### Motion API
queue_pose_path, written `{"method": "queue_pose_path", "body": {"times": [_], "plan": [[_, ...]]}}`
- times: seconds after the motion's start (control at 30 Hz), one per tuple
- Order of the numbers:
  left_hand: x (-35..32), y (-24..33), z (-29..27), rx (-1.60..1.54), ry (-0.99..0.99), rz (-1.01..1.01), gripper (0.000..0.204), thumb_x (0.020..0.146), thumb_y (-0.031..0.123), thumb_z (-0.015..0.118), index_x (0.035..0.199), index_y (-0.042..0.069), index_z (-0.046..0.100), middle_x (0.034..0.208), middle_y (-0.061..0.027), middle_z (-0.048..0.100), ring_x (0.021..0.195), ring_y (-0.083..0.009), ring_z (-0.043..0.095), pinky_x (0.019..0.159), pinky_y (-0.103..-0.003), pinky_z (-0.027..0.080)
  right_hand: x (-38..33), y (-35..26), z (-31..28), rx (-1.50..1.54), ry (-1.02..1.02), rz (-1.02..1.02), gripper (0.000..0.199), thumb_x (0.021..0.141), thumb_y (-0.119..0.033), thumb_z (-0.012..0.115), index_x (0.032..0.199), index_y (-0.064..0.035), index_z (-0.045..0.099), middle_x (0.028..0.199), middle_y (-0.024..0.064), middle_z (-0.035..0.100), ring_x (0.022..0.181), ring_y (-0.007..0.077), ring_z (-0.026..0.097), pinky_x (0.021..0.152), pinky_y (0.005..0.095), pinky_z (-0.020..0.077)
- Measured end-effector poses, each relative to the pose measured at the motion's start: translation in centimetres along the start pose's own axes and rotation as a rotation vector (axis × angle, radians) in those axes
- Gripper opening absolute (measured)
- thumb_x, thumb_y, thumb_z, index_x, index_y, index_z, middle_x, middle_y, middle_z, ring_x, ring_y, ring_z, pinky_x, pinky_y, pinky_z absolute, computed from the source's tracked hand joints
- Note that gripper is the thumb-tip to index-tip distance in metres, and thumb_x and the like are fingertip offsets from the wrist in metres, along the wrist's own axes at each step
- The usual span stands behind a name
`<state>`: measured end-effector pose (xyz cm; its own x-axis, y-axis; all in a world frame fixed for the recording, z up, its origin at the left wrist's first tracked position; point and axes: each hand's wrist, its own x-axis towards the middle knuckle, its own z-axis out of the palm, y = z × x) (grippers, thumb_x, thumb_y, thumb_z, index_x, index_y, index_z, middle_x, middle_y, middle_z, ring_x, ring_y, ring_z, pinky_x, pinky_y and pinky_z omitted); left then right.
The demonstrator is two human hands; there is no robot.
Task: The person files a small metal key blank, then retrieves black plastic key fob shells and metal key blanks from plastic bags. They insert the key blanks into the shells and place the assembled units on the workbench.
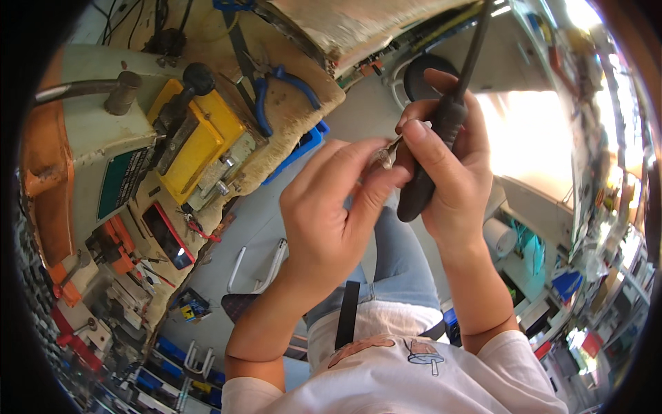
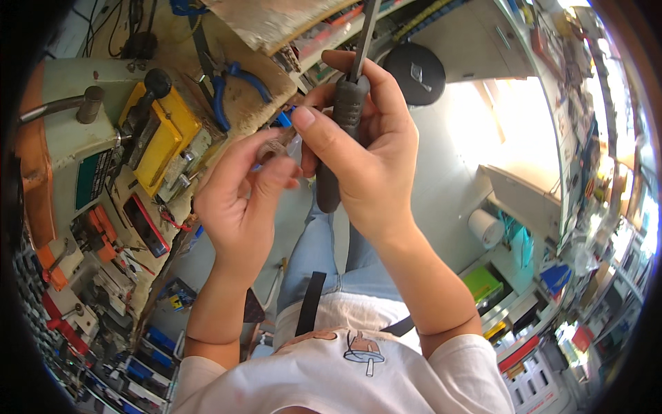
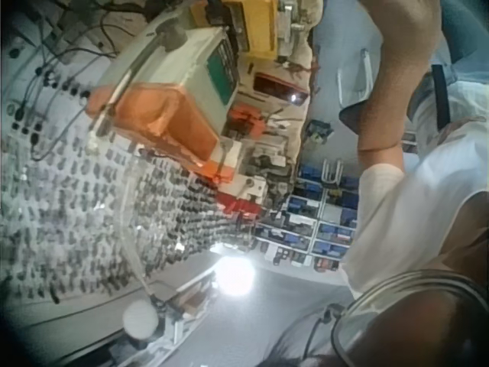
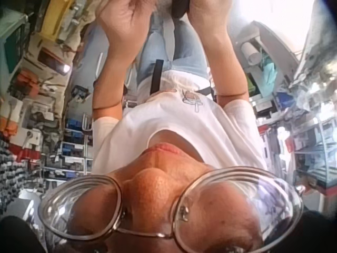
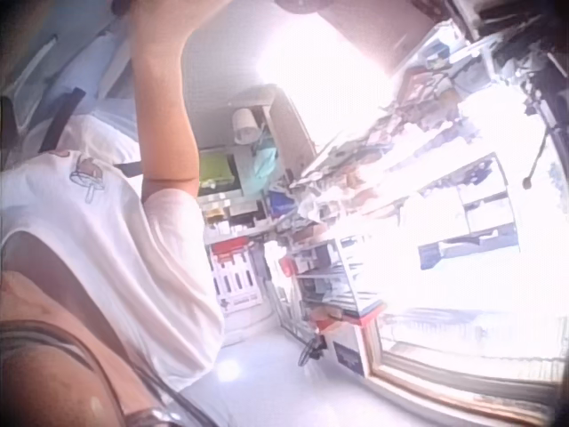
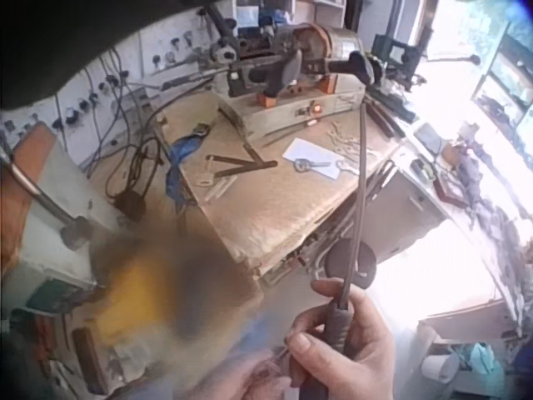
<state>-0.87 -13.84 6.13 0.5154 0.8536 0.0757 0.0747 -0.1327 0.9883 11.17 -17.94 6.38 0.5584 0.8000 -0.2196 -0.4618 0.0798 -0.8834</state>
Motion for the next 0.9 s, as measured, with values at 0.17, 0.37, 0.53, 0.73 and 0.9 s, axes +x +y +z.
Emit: {"method": "queue_pose_path", "body": {"times": [0.17,0.37,0.53,0.73,0.9], "plan": [[4.2,-4.8,-1.3,0.303,0.266,0.329,0.018,0.078,-0.002,0.064,0.097,0.0,0.063,0.071,-0.01,0.059,0.057,-0.0203,0.056,0.052,-0.028,0.045,3.3,2.3,1.6,-0.224,0.013,-0.185,0.042,0.082,-0.002,0.062,0.121,0.0018,0.044,0.086,0.0077,0.06,0.056,0.0078,0.052,0.047,0.0199,0.0416],[6.6,-9.1,-0.6,0.36,0.303,0.28,0.008,0.081,0.005,0.064,0.085,0.001,0.058,0.066,-0.0094,0.058,0.053,-0.0232,0.056,0.048,-0.031,0.044,4.5,1.8,-2.0,-0.606,-0.107,-0.245,0.048,0.092,-0.01,0.048,0.135,0.0025,0.033,0.073,0.0056,0.055,0.056,0.0089,0.051,0.05,0.0194,0.0395],[7.4,-9.4,-0.8,0.54,0.252,0.456,0.01,0.08,0.003,0.063,0.086,0.001,0.056,0.066,-0.0085,0.052,0.052,-0.0245,0.052,0.047,-0.032,0.042,4.2,1.8,-3.8,-1.078,-0.278,-0.439,0.059,0.086,-0.001,0.054,0.139,0.003,0.029,0.076,0.0054,0.057,0.053,0.0075,0.049,0.05,0.0194,0.0404],[8.3,-9.2,-2.4,0.7,0.12,0.641,0.016,0.076,0.004,0.065,0.088,-0.001,0.055,0.069,-0.0074,0.051,0.059,-0.0218,0.055,0.049,-0.03,0.045,5.3,1.0,-2.9,-1.285,-0.38,-0.303,0.043,0.086,0.002,0.053,0.128,-0.0035,0.05,0.095,0.007,0.064,0.052,0.0066,0.048,0.048,0.021,0.042],[8.4,-8.8,-2.7,0.718,0.073,0.631,0.016,0.075,0.003,0.064,0.089,-0.001,0.055,0.069,-0.007,0.051,0.059,-0.0203,0.055,0.049,-0.03,0.045,5.0,0.9,-2.2,-1.406,-0.378,-0.262,0.046,0.085,0.003,0.053,0.13,-0.0054,0.048,0.099,0.0089,0.065,0.053,0.0076,0.048,0.052,0.021,0.0433]]}}
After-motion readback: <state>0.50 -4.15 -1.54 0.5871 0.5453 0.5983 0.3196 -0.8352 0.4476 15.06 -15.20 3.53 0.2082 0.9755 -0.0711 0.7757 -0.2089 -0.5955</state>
